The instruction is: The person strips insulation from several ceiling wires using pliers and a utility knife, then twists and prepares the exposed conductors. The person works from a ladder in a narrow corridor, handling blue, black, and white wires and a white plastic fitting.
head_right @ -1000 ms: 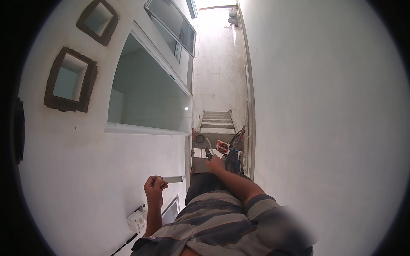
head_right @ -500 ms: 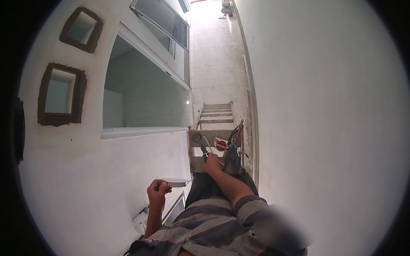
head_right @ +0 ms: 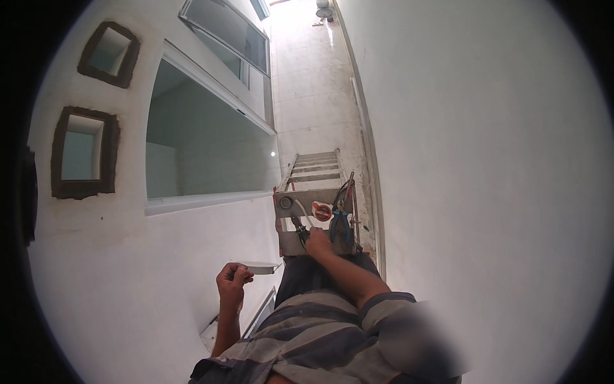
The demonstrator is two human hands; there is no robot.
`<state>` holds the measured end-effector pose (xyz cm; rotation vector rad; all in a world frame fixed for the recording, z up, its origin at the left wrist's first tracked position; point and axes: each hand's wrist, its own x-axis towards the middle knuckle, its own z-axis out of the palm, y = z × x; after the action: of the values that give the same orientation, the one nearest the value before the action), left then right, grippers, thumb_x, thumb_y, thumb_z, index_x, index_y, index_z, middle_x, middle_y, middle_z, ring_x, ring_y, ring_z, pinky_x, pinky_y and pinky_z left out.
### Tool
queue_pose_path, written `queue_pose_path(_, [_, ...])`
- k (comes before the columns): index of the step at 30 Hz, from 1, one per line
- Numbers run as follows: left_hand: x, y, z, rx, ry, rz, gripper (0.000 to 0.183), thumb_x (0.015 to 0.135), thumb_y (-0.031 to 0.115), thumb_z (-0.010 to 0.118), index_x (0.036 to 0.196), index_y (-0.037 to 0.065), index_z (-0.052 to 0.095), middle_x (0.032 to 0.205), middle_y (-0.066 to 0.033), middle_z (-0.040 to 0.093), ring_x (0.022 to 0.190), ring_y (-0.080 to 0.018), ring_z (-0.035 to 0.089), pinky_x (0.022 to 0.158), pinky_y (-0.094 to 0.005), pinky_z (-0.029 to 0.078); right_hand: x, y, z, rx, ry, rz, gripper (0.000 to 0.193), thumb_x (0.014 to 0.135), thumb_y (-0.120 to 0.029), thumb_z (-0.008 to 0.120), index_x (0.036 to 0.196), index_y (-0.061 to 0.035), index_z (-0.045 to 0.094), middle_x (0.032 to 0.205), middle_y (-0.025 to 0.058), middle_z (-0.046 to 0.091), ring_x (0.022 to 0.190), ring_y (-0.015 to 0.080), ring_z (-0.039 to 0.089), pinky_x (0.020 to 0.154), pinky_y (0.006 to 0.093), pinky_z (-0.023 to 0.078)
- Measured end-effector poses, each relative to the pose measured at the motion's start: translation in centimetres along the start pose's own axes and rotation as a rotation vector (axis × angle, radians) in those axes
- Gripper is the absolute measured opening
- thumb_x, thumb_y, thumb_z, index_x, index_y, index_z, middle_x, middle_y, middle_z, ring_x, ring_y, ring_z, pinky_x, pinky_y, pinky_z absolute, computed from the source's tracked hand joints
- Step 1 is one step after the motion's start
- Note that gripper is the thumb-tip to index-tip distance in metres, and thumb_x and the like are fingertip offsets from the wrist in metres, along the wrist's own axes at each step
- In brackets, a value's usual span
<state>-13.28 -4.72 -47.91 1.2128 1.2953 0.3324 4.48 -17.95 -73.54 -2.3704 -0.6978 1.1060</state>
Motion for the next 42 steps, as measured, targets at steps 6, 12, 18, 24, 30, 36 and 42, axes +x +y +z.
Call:
queue_pose_path(6, [0.3,-1.0,0.3,-0.014,-0.031,-0.007,0.012,0.096,0.01,0.063,0.093,-0.002,0.066,0.08,-0.0085,0.069,0.073,-0.0142,0.067,0.069,-0.0288,0.057,-0.4,3.9,-6.1,0.161,0.133,0.072,0.032,0.084,-0.02,0.072,0.109,-0.005,0.06,0.091,0.0226,0.07,0.09,0.0417,0.07,0.079,0.0513,0.054])
queue_pose_path(12, [0.5,-0.6,0.6,-0.01,-0.027,0.002,0.012,0.097,0.009,0.063,0.094,-0.002,0.066,0.08,-0.0084,0.069,0.073,-0.0131,0.066,0.069,-0.0278,0.056,-0.5,4.1,-8.0,0.112,0.341,0.172,0.03,0.084,-0.022,0.075,0.105,-0.0058,0.06,0.094,0.0223,0.071,0.092,0.0429,0.07,0.079,0.0517,0.054])
queue_pose_path(18, [0.8,-0.9,0.5,0.025,-0.025,0.007,0.012,0.096,0.01,0.063,0.092,-0.001,0.066,0.079,-0.0087,0.069,0.072,-0.0144,0.067,0.068,-0.029,0.057,0.9,4.0,-9.7,-0.222,0.197,0.156,0.021,0.091,-0.022,0.064,0.101,-0.0042,0.062,0.095,0.0212,0.072,0.093,0.0413,0.071,0.08,0.0527,0.057])
queue_pose_path(24, [0.8,-0.9,0.3,0.042,-0.04,0.005,0.014,0.097,0.012,0.063,0.093,-0.001,0.066,0.079,-0.0083,0.069,0.072,-0.0133,0.066,0.069,-0.0276,0.056,2.8,4.5,-11.2,-0.378,0.032,0.131,0.021,0.091,-0.019,0.058,0.1,-0.0054,0.071,0.097,0.0186,0.074,0.092,0.0385,0.072,0.08,0.0495,0.059])
queue_pose_path(30, [0.7,-1.3,0.1,0.036,-0.035,0.008,0.016,0.097,0.013,0.063,0.094,-0.002,0.066,0.08,-0.008,0.069,0.073,-0.0127,0.066,0.069,-0.0267,0.056,3.6,5.6,-10.8,-0.275,0.115,0.107,0.021,0.083,-0.025,0.065,0.09,-0.006,0.071,0.094,0.0175,0.073,0.092,0.0377,0.072,0.082,0.0491,0.057])
queue_pose_path(36, [0.9,-1.7,-0.1,0.05,-0.037,0.007,0.016,0.097,0.013,0.063,0.094,-0.002,0.066,0.08,-0.0083,0.069,0.073,-0.013,0.066,0.069,-0.027,0.057,2.9,6.6,-10.8,-0.104,0.167,0.092,0.029,0.074,-0.032,0.073,0.082,-0.0045,0.068,0.087,0.0188,0.071,0.088,0.0378,0.07,0.078,0.0488,0.056])
queue_pose_path(42, [1.0,-1.8,-0.1,0.049,-0.035,0.008,0.015,0.097,0.013,0.063,0.094,-0.002,0.066,0.08,-0.0084,0.069,0.073,-0.013,0.067,0.069,-0.0272,0.056,1.6,6.2,-12.1,0.052,0.191,0.055,0.031,0.071,-0.033,0.076,0.076,-0.0031,0.068,0.077,0.0193,0.068,0.08,0.0375,0.07,0.073,0.0477,0.055])
